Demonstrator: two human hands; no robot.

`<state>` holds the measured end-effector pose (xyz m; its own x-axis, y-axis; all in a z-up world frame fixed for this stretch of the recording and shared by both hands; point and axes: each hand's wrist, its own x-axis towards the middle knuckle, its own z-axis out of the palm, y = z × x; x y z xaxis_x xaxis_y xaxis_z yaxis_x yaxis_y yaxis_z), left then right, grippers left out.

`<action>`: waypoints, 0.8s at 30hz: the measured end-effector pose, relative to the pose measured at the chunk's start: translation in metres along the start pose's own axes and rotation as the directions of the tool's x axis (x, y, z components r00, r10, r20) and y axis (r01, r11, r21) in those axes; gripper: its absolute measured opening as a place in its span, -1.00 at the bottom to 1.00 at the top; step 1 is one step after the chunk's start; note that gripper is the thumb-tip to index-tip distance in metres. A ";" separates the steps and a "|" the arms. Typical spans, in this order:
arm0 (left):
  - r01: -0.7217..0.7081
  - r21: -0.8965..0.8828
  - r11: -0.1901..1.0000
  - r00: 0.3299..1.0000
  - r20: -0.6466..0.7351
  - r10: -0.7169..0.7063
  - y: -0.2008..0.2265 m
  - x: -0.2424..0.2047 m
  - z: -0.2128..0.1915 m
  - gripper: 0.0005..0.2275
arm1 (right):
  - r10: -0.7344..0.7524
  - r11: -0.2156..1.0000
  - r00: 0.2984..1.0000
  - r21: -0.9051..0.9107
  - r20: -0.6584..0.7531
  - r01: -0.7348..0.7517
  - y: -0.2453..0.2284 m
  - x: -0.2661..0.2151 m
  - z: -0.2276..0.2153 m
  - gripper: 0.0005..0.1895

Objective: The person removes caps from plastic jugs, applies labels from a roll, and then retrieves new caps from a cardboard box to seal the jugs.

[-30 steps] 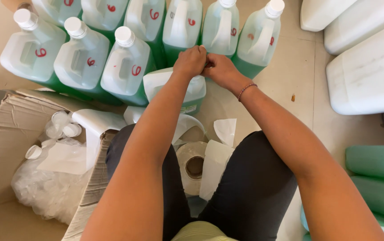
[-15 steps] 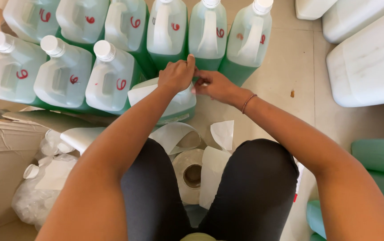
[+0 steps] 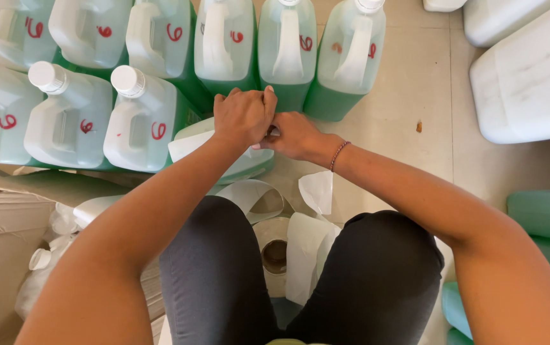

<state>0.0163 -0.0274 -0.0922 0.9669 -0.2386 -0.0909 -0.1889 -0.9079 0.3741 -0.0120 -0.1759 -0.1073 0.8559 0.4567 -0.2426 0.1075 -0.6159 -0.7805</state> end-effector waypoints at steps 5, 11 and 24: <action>-0.029 0.006 1.000 0.997 -0.074 0.029 0.000 -0.002 0.002 -0.51 | -0.039 0.999 0.999 0.009 -0.023 0.040 0.005 -0.004 0.007 -0.56; 0.079 -0.066 0.995 0.997 -0.009 -0.079 -0.001 0.000 0.000 -0.45 | -0.027 0.989 0.999 0.144 -0.039 0.032 0.002 -0.010 -0.004 -0.49; -0.256 -0.266 0.929 0.938 0.166 0.305 -0.049 -0.024 -0.024 -0.59 | 0.257 0.933 0.946 0.304 -0.195 -0.191 -0.023 -0.026 -0.060 -0.16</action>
<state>0.0070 0.0312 -0.0861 0.8202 -0.5584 -0.1245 -0.3769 -0.6912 0.6166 -0.0065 -0.2115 -0.0484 0.9364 0.1487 -0.3177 -0.2167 -0.4671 -0.8572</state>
